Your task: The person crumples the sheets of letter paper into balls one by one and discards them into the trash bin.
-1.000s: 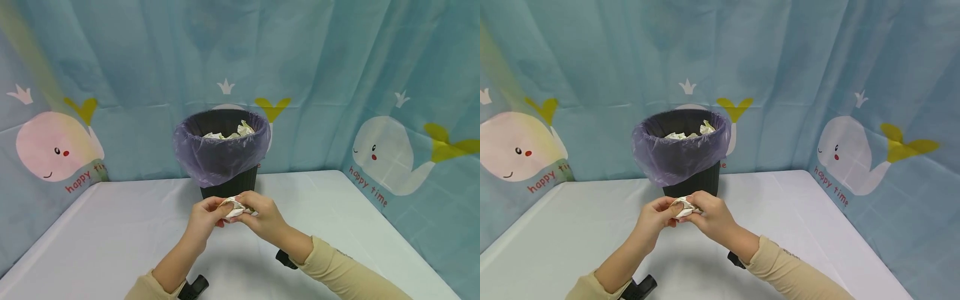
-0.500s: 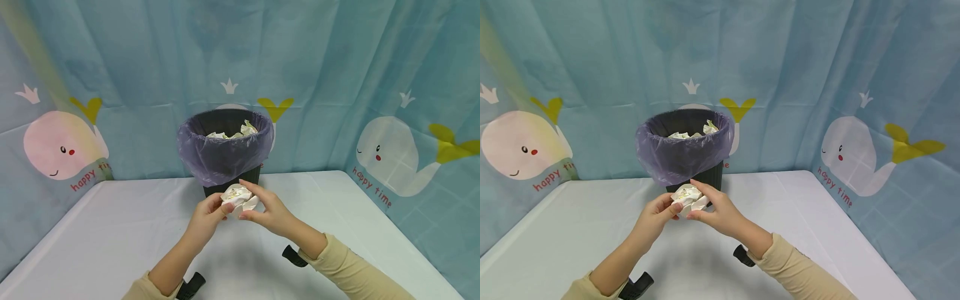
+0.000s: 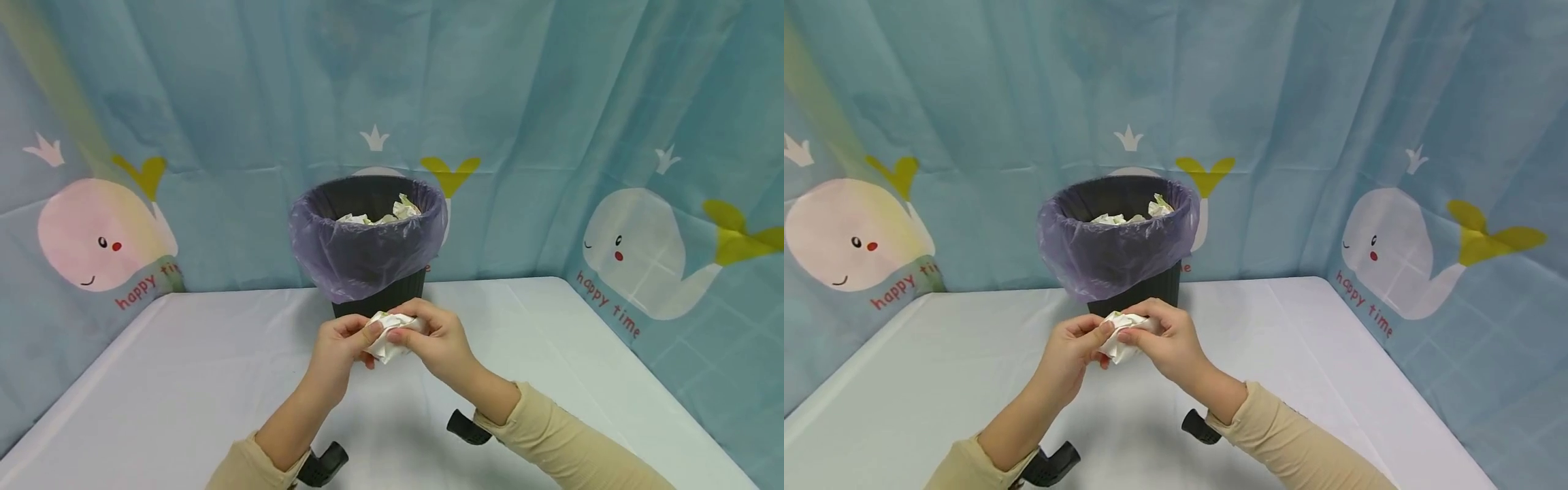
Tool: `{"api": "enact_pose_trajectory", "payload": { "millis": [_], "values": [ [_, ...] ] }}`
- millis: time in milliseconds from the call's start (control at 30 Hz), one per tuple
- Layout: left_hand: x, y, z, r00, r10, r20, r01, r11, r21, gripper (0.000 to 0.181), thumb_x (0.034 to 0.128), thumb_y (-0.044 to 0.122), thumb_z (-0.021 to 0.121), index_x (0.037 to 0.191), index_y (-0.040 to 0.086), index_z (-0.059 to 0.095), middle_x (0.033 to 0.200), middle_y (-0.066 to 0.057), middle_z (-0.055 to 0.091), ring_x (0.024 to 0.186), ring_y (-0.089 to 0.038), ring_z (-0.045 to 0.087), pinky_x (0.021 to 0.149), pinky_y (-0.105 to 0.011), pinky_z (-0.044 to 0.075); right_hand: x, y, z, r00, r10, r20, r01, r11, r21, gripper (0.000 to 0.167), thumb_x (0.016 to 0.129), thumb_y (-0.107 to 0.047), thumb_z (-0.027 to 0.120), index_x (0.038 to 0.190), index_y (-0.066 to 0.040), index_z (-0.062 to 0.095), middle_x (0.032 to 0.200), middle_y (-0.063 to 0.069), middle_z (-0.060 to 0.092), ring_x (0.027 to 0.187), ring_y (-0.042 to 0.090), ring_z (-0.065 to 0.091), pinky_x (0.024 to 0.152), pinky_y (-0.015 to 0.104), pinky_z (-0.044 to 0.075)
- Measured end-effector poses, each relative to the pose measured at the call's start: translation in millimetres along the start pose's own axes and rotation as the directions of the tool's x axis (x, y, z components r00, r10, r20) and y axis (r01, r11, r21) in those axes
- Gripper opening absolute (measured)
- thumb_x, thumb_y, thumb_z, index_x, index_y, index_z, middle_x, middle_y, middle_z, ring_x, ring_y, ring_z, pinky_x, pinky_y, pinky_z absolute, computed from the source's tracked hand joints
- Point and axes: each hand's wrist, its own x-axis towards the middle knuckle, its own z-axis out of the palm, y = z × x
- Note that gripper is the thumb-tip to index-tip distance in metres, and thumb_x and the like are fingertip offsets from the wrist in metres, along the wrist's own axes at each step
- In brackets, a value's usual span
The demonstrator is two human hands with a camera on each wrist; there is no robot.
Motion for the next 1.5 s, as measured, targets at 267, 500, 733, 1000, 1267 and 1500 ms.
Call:
{"api": "enact_pose_trajectory", "payload": {
  "millis": [267, 500, 733, 1000, 1267, 1500],
  "values": [
    [-0.2, 1.3, -5.6, 0.994, 0.066, -0.085, -0.061, 0.997, 0.054, 0.021, 0.0911, -0.003, 0.063, 0.101, -0.021, 0.061, 0.08, -0.006, 0.065, 0.064, -0.014, 0.063, 0.06, -0.027, 0.056, 3.0, 1.4, -2.1, 0.997, -0.061, 0.048, 0.075, 0.917, -0.391, 0.064, 0.074, -0.002, 0.082, 0.13, 0.007, 0.053, 0.122, 0.019, 0.06, 0.107, 0.029, 0.057, 0.084, 0.036, 0.051],
    [-3.4, 4.7, 1.9, 0.999, -0.037, -0.034, 0.037, 0.999, 0.002, 0.02, 0.0891, -0.003, 0.065, 0.103, -0.018, 0.061, 0.08, -0.008, 0.065, 0.07, -0.016, 0.064, 0.065, -0.027, 0.056, -1.0, -3.4, 1.8, 0.988, 0.131, 0.086, -0.061, 0.825, -0.562, 0.104, 0.063, -0.025, 0.093, 0.143, -0.002, 0.031, 0.122, 0.012, 0.054, 0.098, 0.024, 0.058, 0.078, 0.036, 0.052],
    [-7.4, 3.8, 11.2, 0.991, -0.09, -0.098, 0.096, 0.993, 0.067, 0.017, 0.0869, 0.003, 0.071, 0.093, -0.012, 0.065, 0.075, -0.005, 0.061, 0.072, -0.016, 0.056, 0.065, -0.024, 0.05, 2.9, -2.8, 1.7, 0.979, 0.174, 0.105, -0.085, 0.821, -0.565, 0.076, 0.065, -0.019, 0.092, 0.12, -0.002, 0.043, 0.104, 0.007, 0.054, 0.079, 0.018, 0.057, 0.066, 0.026, 0.052],
    [-7.3, 3.2, 11.4, 0.989, -0.033, -0.141, 0.048, 0.993, 0.104, 0.015, 0.0845, 0.0, 0.071, 0.083, -0.013, 0.064, 0.067, -0.002, 0.059, 0.065, -0.014, 0.054, 0.059, -0.022, 0.048, 2.9, 7.7, 0.5, 0.982, -0.044, 0.186, 0.137, 0.84, -0.525, 0.054, 0.067, -0.013, 0.091, 0.097, -0.001, 0.048, 0.086, 0.009, 0.059, 0.069, 0.016, 0.059, 0.058, 0.017, 0.051],
    [-4.1, 2.7, 6.3, 0.99, 0.02, -0.143, 0.002, 0.989, 0.148, 0.016, 0.0888, 0.001, 0.068, 0.087, -0.014, 0.062, 0.069, -0.001, 0.059, 0.065, -0.01, 0.054, 0.058, -0.02, 0.045, 3.3, 13.9, 2.9, 0.98, -0.128, 0.15, 0.19, 0.813, -0.55, 0.076, 0.068, -0.015, 0.09, 0.125, 0.002, 0.044, 0.111, 0.016, 0.055, 0.089, 0.022, 0.059, 0.073, 0.027, 0.054],
    [-3.1, 6.2, 6.1, 0.985, 0.046, -0.168, -0.035, 0.997, 0.065, 0.014, 0.0906, 0.003, 0.066, 0.083, -0.008, 0.06, 0.09, -0.008, 0.065, 0.082, -0.01, 0.059, 0.067, -0.021, 0.049, 0.7, 12.2, 4.6, 0.959, -0.265, 0.103, 0.267, 0.713, -0.648, 0.091, 0.063, -0.016, 0.092, 0.132, 0.012, 0.041, 0.125, 0.024, 0.052, 0.114, 0.037, 0.053, 0.092, 0.046, 0.049]
  ]
}}
